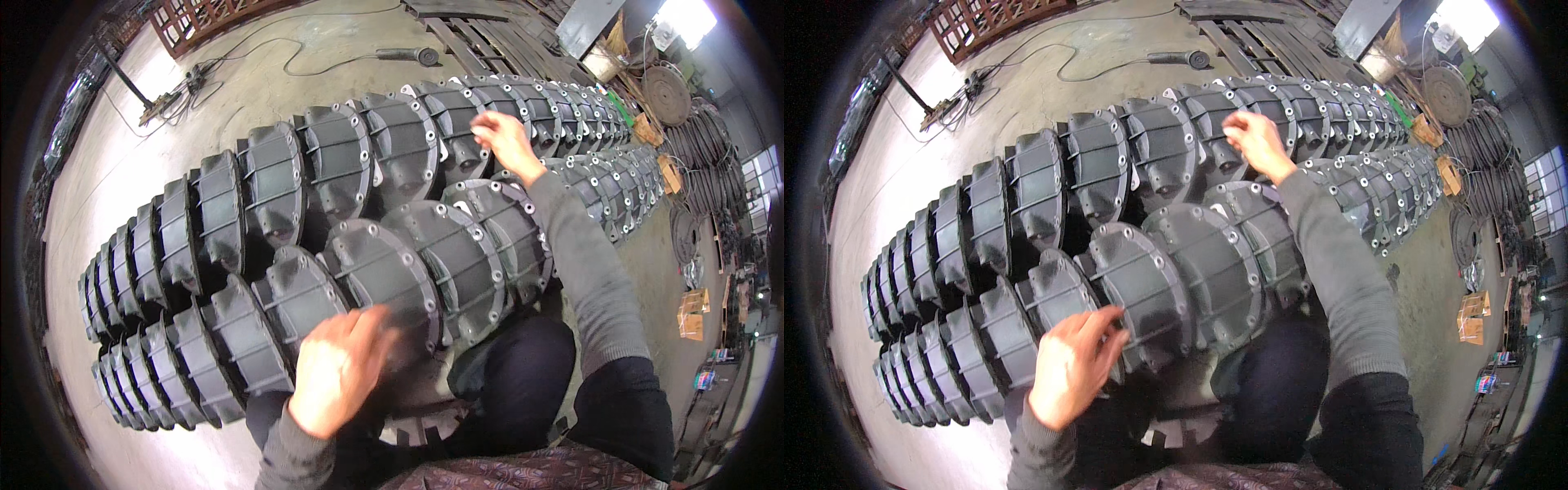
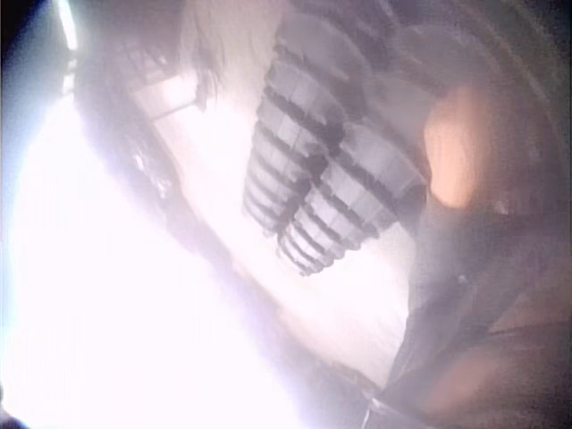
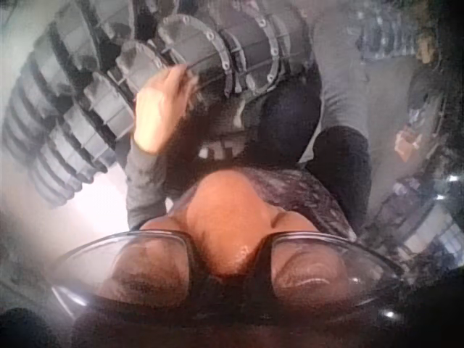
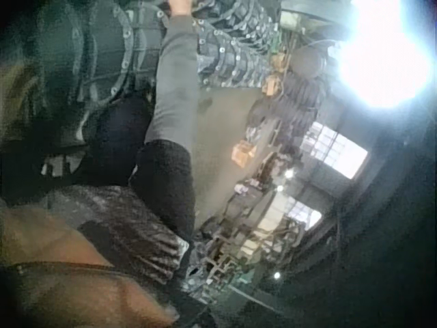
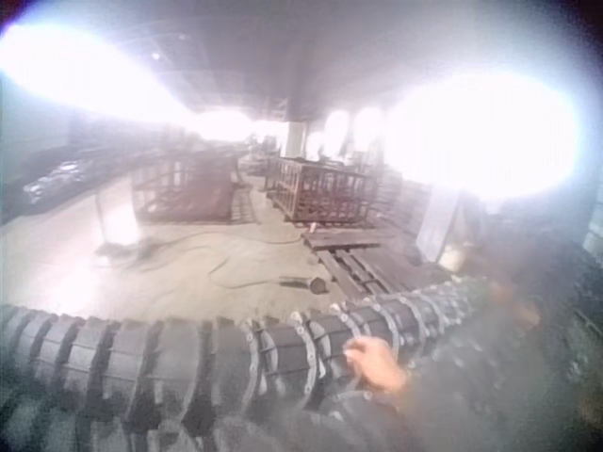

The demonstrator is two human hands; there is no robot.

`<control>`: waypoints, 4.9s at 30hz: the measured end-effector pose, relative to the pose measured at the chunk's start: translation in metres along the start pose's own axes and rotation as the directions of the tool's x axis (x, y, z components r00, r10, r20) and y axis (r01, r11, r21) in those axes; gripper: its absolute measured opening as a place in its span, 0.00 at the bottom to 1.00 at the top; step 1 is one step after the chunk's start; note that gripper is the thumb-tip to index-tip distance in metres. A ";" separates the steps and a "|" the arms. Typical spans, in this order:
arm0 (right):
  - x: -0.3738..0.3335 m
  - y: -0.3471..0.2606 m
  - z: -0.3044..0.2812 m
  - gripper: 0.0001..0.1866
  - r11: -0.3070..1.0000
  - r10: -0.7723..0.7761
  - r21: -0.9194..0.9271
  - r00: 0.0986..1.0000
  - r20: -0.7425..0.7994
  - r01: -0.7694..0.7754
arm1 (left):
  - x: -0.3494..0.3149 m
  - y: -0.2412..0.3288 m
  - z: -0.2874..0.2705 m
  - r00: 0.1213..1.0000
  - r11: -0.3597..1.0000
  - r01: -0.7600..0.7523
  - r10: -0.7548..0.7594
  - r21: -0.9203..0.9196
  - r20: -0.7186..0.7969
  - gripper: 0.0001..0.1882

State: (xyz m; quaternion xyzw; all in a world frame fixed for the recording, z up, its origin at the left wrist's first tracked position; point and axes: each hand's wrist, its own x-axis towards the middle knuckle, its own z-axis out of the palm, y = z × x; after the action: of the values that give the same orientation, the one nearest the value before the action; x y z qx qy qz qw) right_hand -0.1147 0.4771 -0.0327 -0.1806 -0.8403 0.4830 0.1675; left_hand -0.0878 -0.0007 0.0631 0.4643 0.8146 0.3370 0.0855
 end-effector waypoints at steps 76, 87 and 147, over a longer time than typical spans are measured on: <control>0.279 0.122 0.078 0.11 0.654 -0.182 -0.743 0.983 0.024 0.139 | -0.003 -0.042 0.014 0.906 0.967 0.176 -0.086 -0.184 0.415 0.28; 0.281 0.120 0.076 0.11 0.588 -0.229 -0.784 0.970 0.077 0.201 | -0.003 -0.042 0.013 0.900 0.962 0.190 -0.090 -0.197 0.427 0.28; -0.227 0.033 -0.158 0.26 0.680 0.051 -0.640 0.894 -0.445 -0.357 | -0.050 -0.004 0.028 0.980 0.984 0.023 -0.058 0.178 0.192 0.18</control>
State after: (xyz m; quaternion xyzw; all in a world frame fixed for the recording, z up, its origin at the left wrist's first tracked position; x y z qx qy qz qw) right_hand 0.1614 0.5059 -0.0100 -0.4181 -0.8826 0.0932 0.1935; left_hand -0.0497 -0.0297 0.0308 0.4843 0.8379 0.2148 0.1313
